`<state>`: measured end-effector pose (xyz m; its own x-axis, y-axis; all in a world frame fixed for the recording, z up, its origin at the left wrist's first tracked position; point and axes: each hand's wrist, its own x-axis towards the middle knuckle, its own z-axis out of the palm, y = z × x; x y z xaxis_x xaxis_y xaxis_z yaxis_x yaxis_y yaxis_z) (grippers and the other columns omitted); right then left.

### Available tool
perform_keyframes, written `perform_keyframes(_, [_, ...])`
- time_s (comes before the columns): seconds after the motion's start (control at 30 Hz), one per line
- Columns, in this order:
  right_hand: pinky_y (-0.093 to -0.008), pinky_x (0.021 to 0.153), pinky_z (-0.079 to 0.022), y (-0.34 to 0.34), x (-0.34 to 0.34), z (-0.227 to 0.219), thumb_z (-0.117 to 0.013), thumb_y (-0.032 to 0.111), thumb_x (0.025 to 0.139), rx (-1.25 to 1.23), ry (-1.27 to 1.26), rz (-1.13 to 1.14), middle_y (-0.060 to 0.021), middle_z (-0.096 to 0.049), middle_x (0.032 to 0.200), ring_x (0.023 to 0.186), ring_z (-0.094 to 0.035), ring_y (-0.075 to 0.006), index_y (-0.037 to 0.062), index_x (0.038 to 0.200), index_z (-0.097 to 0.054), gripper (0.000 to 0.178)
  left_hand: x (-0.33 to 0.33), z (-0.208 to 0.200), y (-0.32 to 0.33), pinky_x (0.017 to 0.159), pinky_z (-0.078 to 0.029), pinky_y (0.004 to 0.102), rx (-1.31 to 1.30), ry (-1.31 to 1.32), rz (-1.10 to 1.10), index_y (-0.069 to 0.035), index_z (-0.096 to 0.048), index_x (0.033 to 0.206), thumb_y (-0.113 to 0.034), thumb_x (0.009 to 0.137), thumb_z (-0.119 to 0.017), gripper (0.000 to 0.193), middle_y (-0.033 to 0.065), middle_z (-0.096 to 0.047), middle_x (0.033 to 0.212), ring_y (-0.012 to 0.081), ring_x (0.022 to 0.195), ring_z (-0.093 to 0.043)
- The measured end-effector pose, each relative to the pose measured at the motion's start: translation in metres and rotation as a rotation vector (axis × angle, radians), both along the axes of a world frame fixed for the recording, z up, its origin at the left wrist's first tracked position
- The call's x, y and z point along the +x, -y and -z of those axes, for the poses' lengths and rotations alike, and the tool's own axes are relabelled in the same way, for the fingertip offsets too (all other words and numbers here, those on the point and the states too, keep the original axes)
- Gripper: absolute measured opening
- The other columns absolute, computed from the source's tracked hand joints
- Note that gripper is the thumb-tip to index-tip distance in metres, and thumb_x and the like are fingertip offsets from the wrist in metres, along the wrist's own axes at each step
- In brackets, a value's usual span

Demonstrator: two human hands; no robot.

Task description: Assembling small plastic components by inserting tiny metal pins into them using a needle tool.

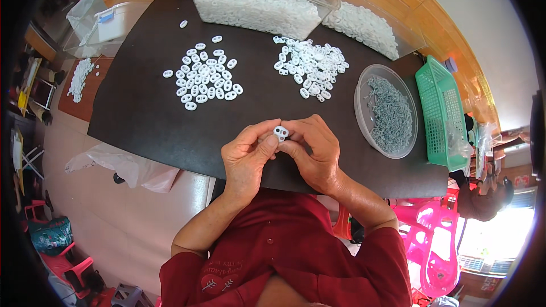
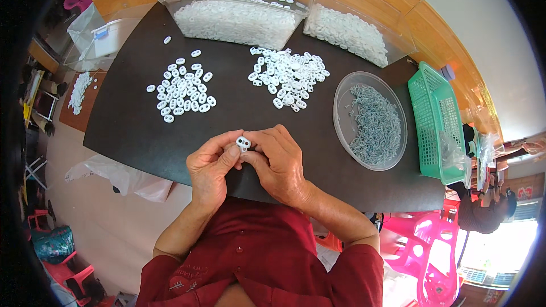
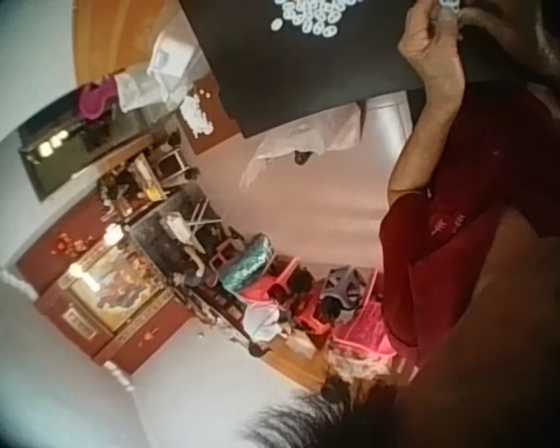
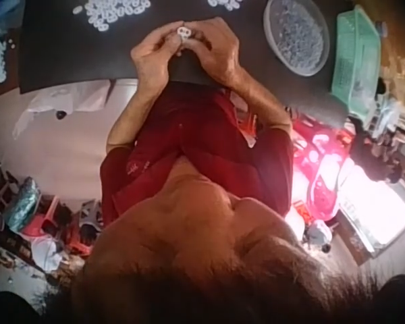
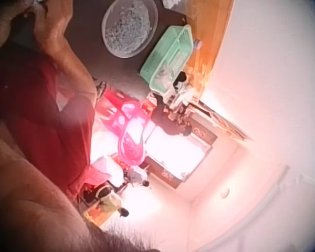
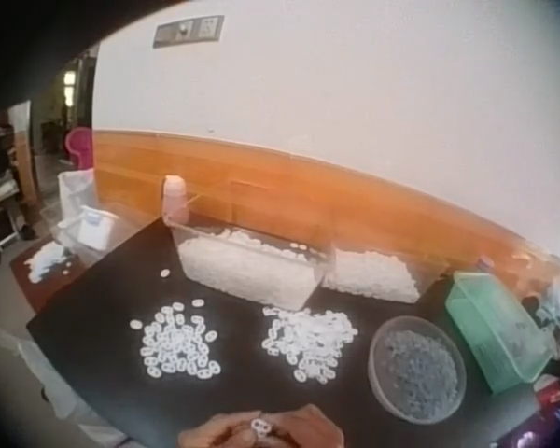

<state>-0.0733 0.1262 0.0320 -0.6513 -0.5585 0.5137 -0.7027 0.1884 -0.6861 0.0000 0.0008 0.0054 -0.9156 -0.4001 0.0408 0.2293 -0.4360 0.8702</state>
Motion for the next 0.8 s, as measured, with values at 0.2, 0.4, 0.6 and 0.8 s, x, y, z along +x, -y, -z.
perform_keyframes(0.2, [-0.0313, 0.063, -0.045, 0.000, 0.001, 0.002, -0.070, 0.000, 0.069, -0.014, -0.002, -0.009, -0.0069, -0.064, 0.081, 0.070, -0.056, -0.0211, 0.0018, 0.098, -0.064, 0.029, 0.001, 0.005, -0.002, 0.062, -0.045, 0.0220, -0.016, -0.017, -0.011, 0.004, -0.063, 0.109, -0.006, 0.089, -0.060, 0.023, 0.0058, -0.062, 0.087, 0.0102, 0.069, -0.052])
perform_keyframes(0.4, [-0.0322, 0.062, -0.045, -0.001, 0.002, 0.004, -0.070, -0.001, 0.069, -0.039, -0.023, -0.024, -0.0079, -0.065, 0.081, 0.068, -0.056, -0.0219, 0.0004, 0.098, -0.064, 0.029, 0.002, 0.008, -0.007, 0.061, -0.045, 0.0218, -0.019, -0.052, -0.058, 0.004, -0.063, 0.107, -0.008, 0.089, -0.061, 0.021, 0.0059, -0.062, 0.087, 0.0101, 0.068, -0.052])
perform_keyframes(0.6, [-0.0321, 0.058, -0.045, 0.002, 0.004, 0.010, -0.070, -0.002, 0.068, -0.101, -0.130, -0.008, -0.0097, -0.064, 0.080, 0.065, -0.055, -0.0228, -0.0021, 0.097, -0.063, 0.030, 0.003, 0.007, -0.009, 0.058, -0.043, 0.0205, -0.025, -0.079, -0.084, 0.004, -0.063, 0.104, -0.010, 0.089, -0.063, 0.021, 0.0043, -0.060, 0.082, 0.0089, 0.066, -0.051])
perform_keyframes(0.8, [-0.0324, 0.057, -0.044, 0.001, 0.003, 0.014, -0.070, -0.003, 0.068, -0.098, -0.167, -0.032, -0.0099, -0.064, 0.080, 0.064, -0.054, -0.0226, -0.0021, 0.098, -0.063, 0.031, 0.004, 0.008, -0.010, 0.058, -0.042, 0.0199, -0.032, -0.072, -0.095, 0.004, -0.062, 0.101, -0.012, 0.089, -0.063, 0.020, 0.0034, -0.060, 0.079, 0.0080, 0.065, -0.051])
